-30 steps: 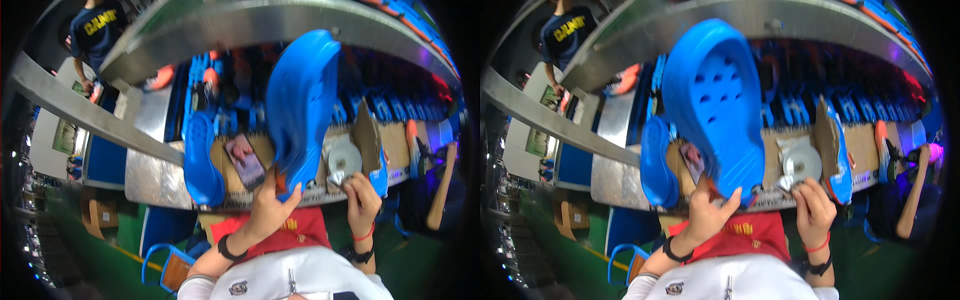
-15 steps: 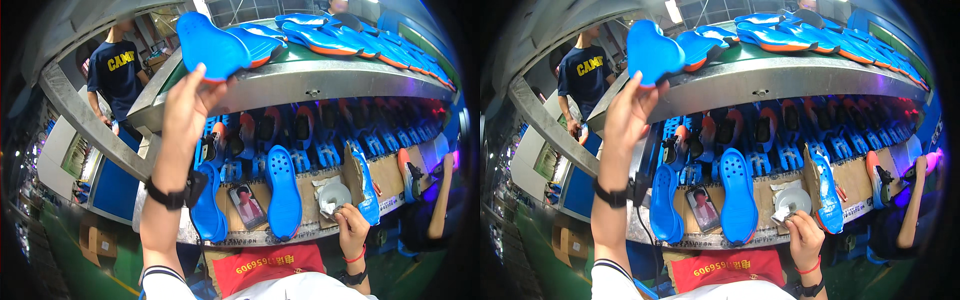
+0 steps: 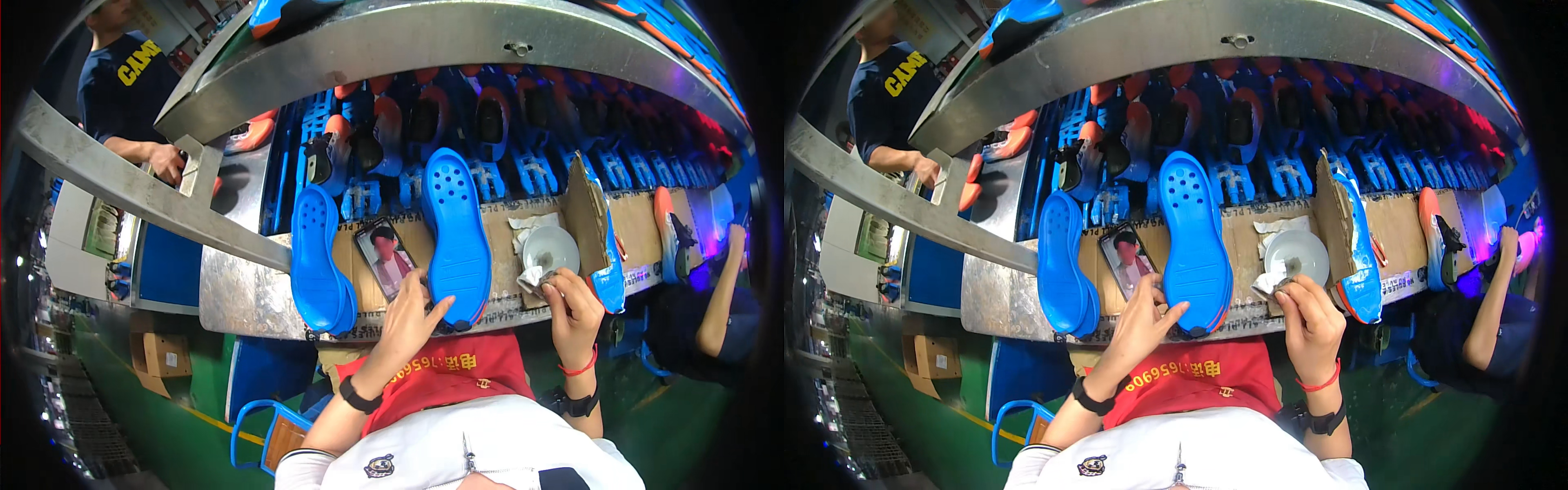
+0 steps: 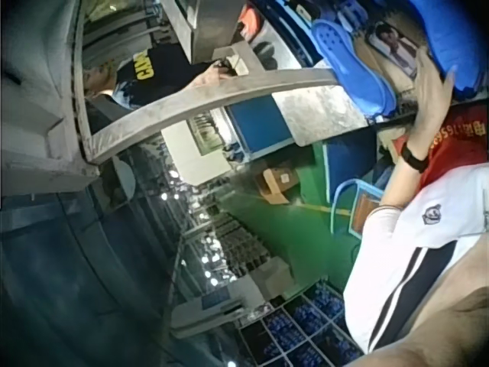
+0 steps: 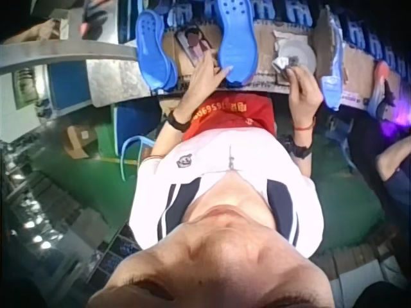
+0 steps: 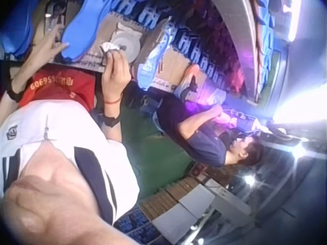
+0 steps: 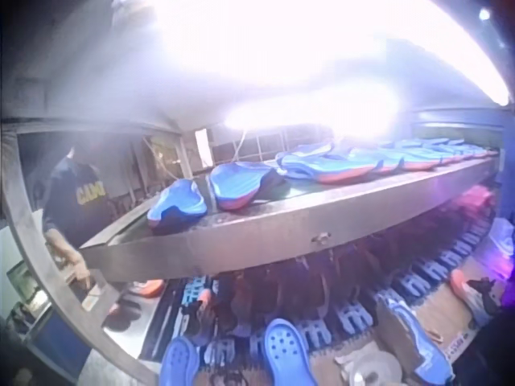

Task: Applying adhesive to the bottom of blue shoe insoles using a small tool.

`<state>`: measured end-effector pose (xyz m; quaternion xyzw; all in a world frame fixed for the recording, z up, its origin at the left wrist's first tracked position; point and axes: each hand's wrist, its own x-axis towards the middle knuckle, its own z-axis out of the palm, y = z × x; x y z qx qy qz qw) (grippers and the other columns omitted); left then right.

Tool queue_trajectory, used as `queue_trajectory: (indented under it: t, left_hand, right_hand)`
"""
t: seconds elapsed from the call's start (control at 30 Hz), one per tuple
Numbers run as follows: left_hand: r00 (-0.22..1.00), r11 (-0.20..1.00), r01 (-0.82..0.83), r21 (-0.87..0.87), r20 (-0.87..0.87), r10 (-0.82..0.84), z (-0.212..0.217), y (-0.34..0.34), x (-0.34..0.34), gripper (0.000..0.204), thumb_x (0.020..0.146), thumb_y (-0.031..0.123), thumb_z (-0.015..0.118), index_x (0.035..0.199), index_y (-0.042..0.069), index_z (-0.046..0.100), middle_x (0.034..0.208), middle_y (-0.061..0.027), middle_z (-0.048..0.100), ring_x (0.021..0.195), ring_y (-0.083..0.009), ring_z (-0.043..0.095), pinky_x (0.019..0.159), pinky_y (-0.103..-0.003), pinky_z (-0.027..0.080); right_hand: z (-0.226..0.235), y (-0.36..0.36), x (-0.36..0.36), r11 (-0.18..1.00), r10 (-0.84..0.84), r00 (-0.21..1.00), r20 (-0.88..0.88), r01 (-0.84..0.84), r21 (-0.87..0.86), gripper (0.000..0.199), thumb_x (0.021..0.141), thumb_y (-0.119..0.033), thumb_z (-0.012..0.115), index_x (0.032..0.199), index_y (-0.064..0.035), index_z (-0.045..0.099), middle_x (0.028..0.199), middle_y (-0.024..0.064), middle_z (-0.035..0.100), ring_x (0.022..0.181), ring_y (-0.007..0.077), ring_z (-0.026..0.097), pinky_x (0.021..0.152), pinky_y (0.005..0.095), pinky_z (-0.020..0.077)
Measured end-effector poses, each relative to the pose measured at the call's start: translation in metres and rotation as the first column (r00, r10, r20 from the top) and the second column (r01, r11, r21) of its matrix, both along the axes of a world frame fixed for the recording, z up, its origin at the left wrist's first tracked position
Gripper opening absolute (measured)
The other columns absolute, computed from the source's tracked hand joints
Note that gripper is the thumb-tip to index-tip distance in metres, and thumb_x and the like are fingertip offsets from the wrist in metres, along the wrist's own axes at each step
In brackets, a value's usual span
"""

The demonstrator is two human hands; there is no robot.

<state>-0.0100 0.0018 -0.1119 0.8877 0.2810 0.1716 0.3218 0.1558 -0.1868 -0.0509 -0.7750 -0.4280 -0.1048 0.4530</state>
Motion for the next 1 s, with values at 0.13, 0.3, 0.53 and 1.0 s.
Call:
queue_trajectory:
  t: [0.13, 0.3, 0.53, 1.0]
  left_hand:
    - [0.992, 0.944, -0.103, -0.314, -0.105, 0.073, 0.001, 0.003, 0.004, 0.049, 0.090, 0.025, 0.070, 0.120, -0.006, 0.047, 0.072, -0.0099, 0.059, 0.060, -0.0155, 0.057, 0.058, -0.031, 0.048]
    - [0.980, 0.847, -0.067, -0.527, 0.127, 0.156, 0.014, 0.019, 0.001, 0.027, 0.100, 0.018, 0.055, 0.113, -0.002, 0.043, 0.075, -0.0137, 0.064, 0.066, -0.0160, 0.062, 0.060, -0.030, 0.048]
    - [0.797, 0.623, 0.218, -0.751, 0.505, 0.330, 0.050, -0.018, 0.000, 0.050, 0.094, 0.002, 0.060, 0.135, -0.001, 0.031, 0.107, -0.0168, 0.065, 0.090, -0.0165, 0.066, 0.079, -0.027, 0.054]
    - [0.827, 0.761, 0.125, -0.636, 0.490, 0.274, 0.064, -0.030, 0.002, 0.061, 0.087, -0.002, 0.066, 0.140, -0.003, 0.034, 0.109, -0.0154, 0.065, 0.094, -0.0154, 0.066, 0.080, -0.027, 0.056]
  right_hand:
    - [-0.002, 0.001, -0.004, 1.000, 0.007, 1.000, -0.028, -0.007, -0.021, 0.013, 0.080, 0.004, 0.071, 0.091, 0.0032, 0.065, 0.092, 0.0140, 0.067, 0.063, 0.0199, 0.061, 0.055, 0.0268, 0.0471]
    - [-0.007, 0.001, -0.004, 1.000, -0.004, 1.000, -0.020, 0.004, -0.012, 0.013, 0.081, 0.004, 0.071, 0.092, 0.0037, 0.065, 0.093, 0.0138, 0.068, 0.061, 0.0177, 0.060, 0.054, 0.0258, 0.0466]
    - [-0.003, -0.002, -0.005, 0.999, -0.004, 1.000, -0.029, 0.003, -0.035, 0.013, 0.081, 0.005, 0.070, 0.093, 0.0044, 0.065, 0.093, 0.0138, 0.067, 0.062, 0.0165, 0.061, 0.055, 0.0253, 0.0473]
    - [0.016, 0.007, -0.024, 0.967, 0.250, 0.967, 0.042, -0.248, -0.053, 0.018, 0.072, 0.002, 0.077, 0.087, -0.0012, 0.067, 0.093, 0.0152, 0.067, 0.063, 0.0251, 0.066, 0.052, 0.0294, 0.0507]
